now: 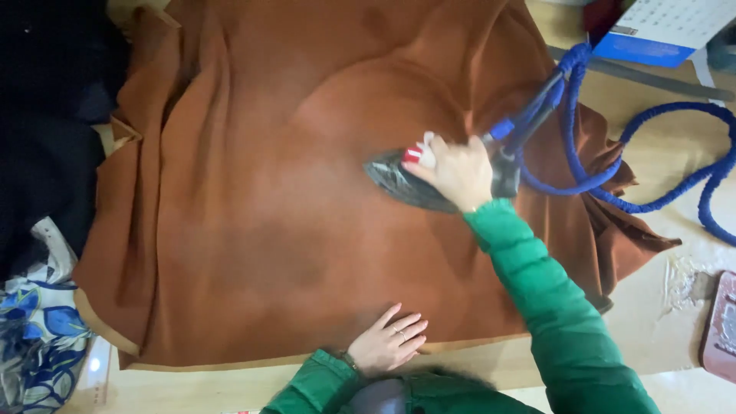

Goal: The person is ironing a large piece of brown fabric on a pressing table using a professional steam iron.

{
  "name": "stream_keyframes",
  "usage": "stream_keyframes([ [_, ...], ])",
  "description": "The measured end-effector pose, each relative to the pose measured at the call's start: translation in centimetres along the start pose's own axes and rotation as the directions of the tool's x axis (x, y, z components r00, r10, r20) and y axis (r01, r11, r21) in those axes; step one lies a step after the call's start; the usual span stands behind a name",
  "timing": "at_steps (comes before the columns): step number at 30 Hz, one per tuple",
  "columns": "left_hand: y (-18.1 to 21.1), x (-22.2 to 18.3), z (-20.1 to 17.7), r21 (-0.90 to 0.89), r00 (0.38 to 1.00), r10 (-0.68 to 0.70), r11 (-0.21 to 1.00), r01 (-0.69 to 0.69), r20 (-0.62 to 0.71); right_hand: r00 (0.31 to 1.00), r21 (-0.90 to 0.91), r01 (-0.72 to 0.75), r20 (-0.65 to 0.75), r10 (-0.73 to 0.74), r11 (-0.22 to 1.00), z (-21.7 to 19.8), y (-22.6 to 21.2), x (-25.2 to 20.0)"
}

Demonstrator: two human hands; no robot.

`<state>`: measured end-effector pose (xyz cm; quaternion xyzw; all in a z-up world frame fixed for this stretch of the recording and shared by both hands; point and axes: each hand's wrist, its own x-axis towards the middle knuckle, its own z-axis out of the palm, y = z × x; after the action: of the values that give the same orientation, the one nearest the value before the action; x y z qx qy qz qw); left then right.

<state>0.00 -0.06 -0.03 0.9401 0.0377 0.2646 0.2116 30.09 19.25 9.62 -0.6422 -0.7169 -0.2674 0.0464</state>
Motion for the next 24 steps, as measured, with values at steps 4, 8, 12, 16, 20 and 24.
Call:
stream_keyframes([
  [4, -0.1, 0.0, 0.0, -0.033, 1.000, -0.018, 0.999, 0.018, -0.005, 0.997, 0.039, -0.070, -0.006, 0.071, 0.997, 3.3, -0.1, 5.5],
  [8, -0.2, -0.1, -0.2, -0.036, 1.000, -0.017, 0.999, 0.017, -0.010, 0.994, 0.128, -0.112, 0.012, 0.111, 0.986, 6.5, 0.3, 10.5],
  [12, -0.1, -0.2, 0.0, -0.029, 1.000, -0.022, 0.999, 0.022, 0.001, 0.985, 0.111, -0.170, 0.017, 0.169, 0.979, 8.3, -0.1, 12.5],
  [16, 0.0, 0.0, 0.0, -0.027, 1.000, 0.026, 0.999, -0.027, -0.013, 0.977, 0.059, -0.212, 0.018, 0.211, 0.976, 5.5, -2.0, 10.7],
  [20, -0.4, 0.1, 0.9, -0.060, 0.994, 0.023, 0.998, -0.016, 0.106, 0.965, 0.285, -0.230, -0.058, 0.256, 0.931, 0.3, -1.7, 8.7],
  [24, -0.1, 0.2, 1.2, -0.020, 0.996, 0.019, 1.000, -0.017, 0.084, 0.919, 0.376, -0.321, -0.097, 0.381, 0.869, -5.7, -1.7, -0.5],
])
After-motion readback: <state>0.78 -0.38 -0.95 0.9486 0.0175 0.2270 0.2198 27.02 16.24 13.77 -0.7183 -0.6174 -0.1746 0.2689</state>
